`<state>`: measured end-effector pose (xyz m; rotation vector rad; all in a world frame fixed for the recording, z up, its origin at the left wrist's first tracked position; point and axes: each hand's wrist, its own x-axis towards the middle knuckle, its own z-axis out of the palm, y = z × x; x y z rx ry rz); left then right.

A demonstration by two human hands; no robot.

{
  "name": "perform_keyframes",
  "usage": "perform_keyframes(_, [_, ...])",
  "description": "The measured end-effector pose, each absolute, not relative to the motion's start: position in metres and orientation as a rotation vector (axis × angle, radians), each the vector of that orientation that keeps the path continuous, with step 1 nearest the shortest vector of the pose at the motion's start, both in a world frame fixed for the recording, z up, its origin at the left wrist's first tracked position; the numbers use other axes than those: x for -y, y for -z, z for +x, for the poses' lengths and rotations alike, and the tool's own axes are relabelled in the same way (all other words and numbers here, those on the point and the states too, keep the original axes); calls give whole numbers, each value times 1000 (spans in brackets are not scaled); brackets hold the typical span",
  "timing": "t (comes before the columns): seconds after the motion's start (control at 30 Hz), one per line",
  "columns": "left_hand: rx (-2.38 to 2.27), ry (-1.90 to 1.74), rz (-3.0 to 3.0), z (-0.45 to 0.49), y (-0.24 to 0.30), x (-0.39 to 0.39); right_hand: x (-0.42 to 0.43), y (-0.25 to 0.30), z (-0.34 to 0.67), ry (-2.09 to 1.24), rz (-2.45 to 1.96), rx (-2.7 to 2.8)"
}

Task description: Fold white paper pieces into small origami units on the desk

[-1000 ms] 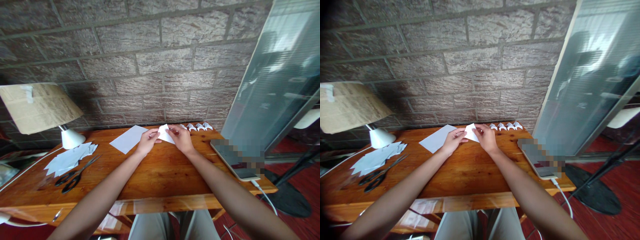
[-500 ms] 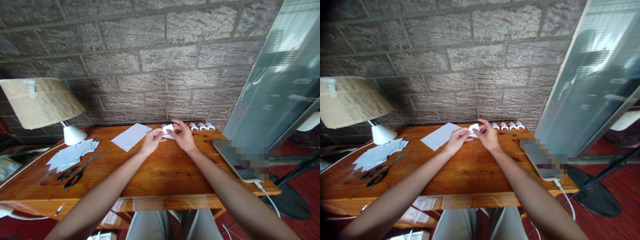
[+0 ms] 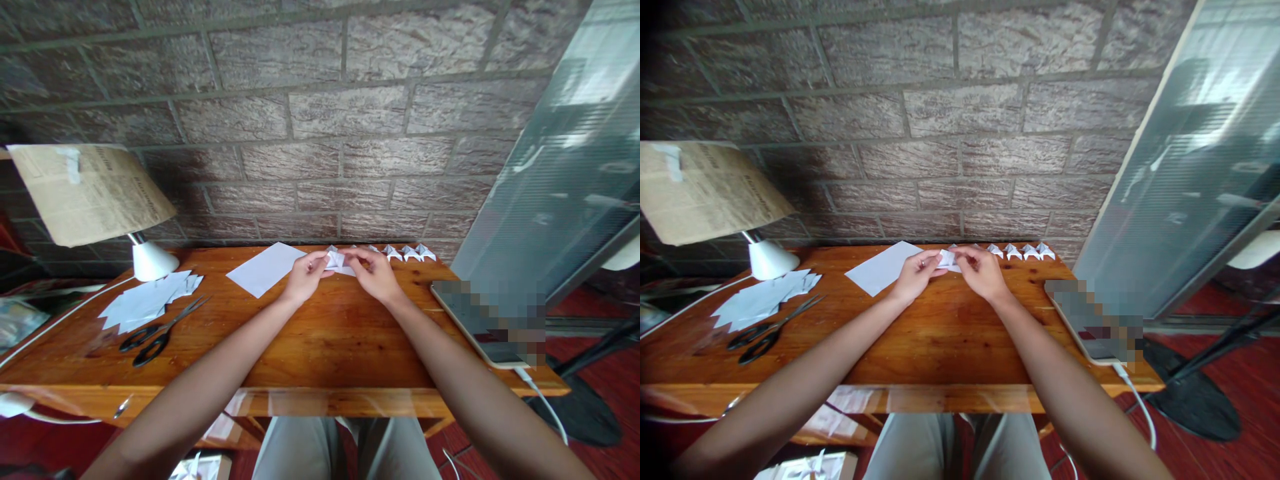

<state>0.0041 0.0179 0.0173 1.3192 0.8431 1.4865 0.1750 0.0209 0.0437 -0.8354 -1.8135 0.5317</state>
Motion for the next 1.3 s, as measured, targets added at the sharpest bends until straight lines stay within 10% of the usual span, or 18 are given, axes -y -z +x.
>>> perform_keyframes(0.5, [-736, -1410, 1138, 2, -22, -15, -25, -46, 179, -467, -717, 1832])
perform_keyframes(1.3, [-779, -1307, 1294, 6, -29, -5, -27, -44, 180, -1242, -819, 1563])
